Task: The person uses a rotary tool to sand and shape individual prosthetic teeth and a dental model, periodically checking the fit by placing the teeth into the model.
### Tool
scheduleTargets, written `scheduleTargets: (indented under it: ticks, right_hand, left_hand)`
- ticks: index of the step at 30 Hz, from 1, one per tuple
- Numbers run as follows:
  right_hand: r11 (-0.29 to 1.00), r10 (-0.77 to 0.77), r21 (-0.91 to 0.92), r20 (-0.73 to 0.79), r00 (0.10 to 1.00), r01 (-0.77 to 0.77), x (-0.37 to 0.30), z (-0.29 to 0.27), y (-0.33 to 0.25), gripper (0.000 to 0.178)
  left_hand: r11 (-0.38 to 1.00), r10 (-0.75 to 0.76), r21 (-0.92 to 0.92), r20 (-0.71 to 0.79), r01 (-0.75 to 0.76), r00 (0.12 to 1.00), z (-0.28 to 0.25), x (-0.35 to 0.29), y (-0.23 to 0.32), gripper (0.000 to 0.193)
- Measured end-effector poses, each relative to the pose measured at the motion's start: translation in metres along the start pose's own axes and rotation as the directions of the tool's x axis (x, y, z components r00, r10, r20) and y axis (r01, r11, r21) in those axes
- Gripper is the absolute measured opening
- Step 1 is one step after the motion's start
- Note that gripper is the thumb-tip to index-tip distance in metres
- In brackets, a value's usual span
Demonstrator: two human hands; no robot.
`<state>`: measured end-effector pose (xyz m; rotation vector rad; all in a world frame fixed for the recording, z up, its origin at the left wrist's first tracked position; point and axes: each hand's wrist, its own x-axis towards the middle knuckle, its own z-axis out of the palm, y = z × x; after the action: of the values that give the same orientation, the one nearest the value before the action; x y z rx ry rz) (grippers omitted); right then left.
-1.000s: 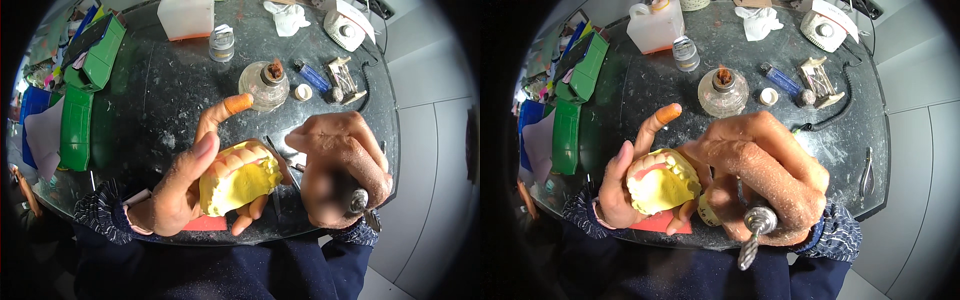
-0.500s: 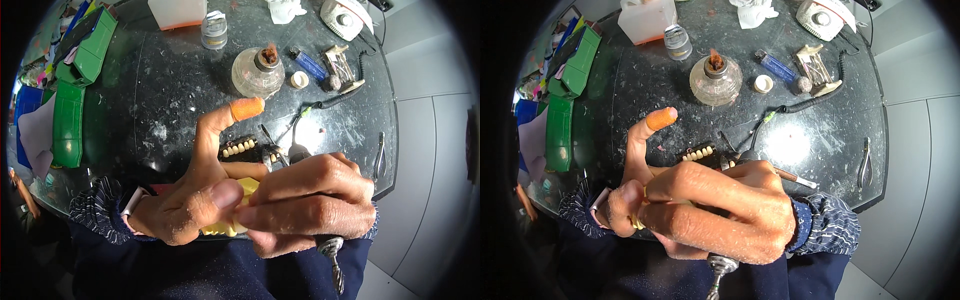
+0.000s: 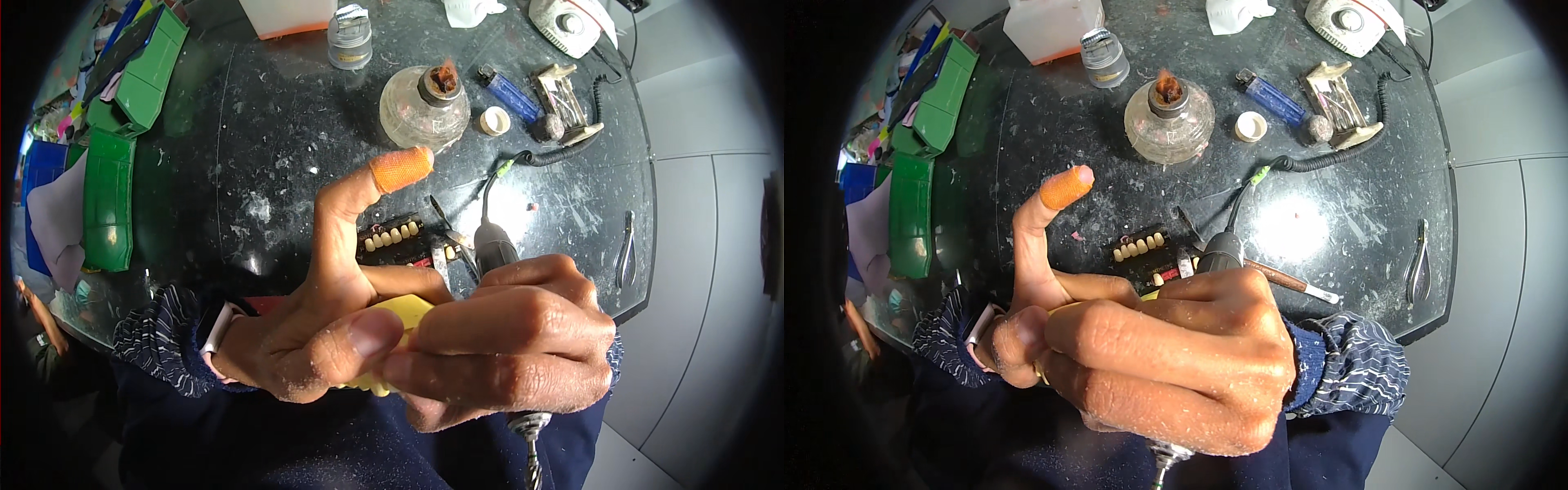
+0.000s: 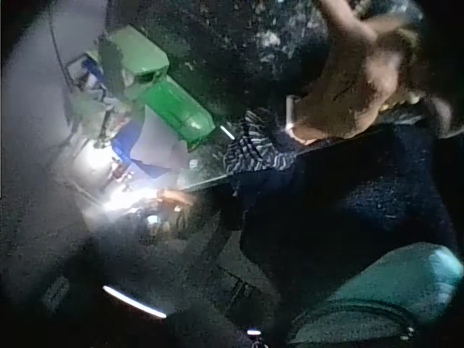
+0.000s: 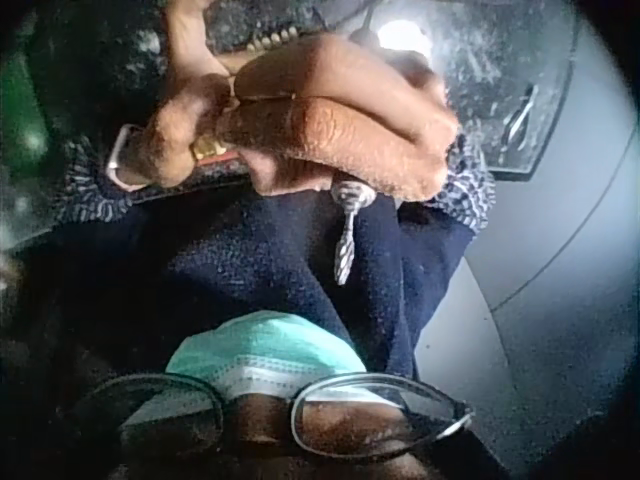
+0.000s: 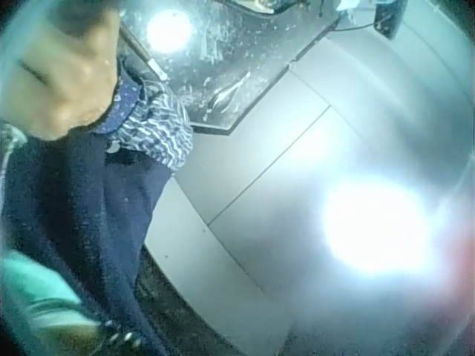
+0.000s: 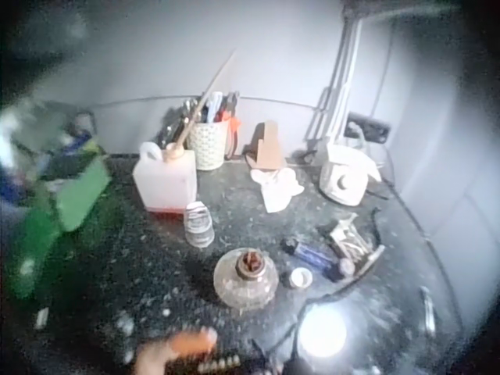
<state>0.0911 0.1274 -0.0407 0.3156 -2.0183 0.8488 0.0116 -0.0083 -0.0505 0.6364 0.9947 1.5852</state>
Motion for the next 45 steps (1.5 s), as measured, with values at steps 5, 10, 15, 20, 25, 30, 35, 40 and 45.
scheduleTargets:
  ticks: [5, 10, 15, 20, 25, 30, 35, 40, 45]
  right_hand:
    - [1.0, 0.005, 0.031, 0.065, 0.998, -0.007, 0.004, -0.004, -0.002, 0.014]
    - [0.999, 0.035, 0.025, 0.028, 0.999, -0.036, 0.0, -0.002, 0.002, 0.014]
    - [0.988, 0.136, 0.072, 0.005, 0.991, -0.136, 0.003, 0.002, 0.001, 0.013]
    - [0.963, 0.198, 0.133, 0.246, 0.949, -0.235, 0.01, -0.012, 0.002, 0.016]
    - [0.97, 0.159, 0.132, 0.286, 0.945, -0.203, 0.008, -0.015, 0.005, 0.018]
    - [0.975, 0.129, 0.166, 0.132, 0.983, -0.151, 0.005, -0.004, 0.004, 0.012]
    - [0.985, 0.053, 0.155, 0.158, 0.986, -0.078, 0.005, -0.008, 0.008, 0.01]
    - [0.989, 0.048, 0.138, 0.081, 0.996, -0.059, 0.001, -0.003, 0.005, 0.01]
    - [0.989, 0.011, 0.144, 0.145, 0.989, -0.032, 0.001, -0.008, 0.01, 0.01]
  left_hand:
    - [1.0, 0.01, -0.012, 0.008, -0.01, 1.0, 0.001, -0.003, 0.003, 0.096]
    - [0.994, -0.07, 0.079, -0.031, 0.073, 0.997, -0.006, 0.001, -0.002, 0.092]
    - [0.993, -0.041, 0.109, -0.079, 0.05, 0.996, -0.009, 0.005, -0.017, 0.089]
    - [0.992, 0.009, 0.129, -0.137, 0.009, 0.991, -0.004, 0.002, -0.016, 0.085]
    - [0.991, 0.044, 0.134, -0.16, -0.022, 0.986, -0.002, 0.001, -0.015, 0.082]
    - [0.987, 0.078, 0.15, -0.195, -0.049, 0.978, -0.001, 0.001, -0.015, 0.078]
    - [0.986, 0.095, 0.152, -0.205, -0.064, 0.974, 0.0, 0.004, -0.018, 0.075]
    - [0.985, 0.109, 0.154, -0.233, -0.074, 0.966, 0.0, 0.002, -0.019, 0.072]
    - [0.988, 0.113, 0.134, -0.234, -0.083, 0.966, 0.001, 0.005, -0.019, 0.068]
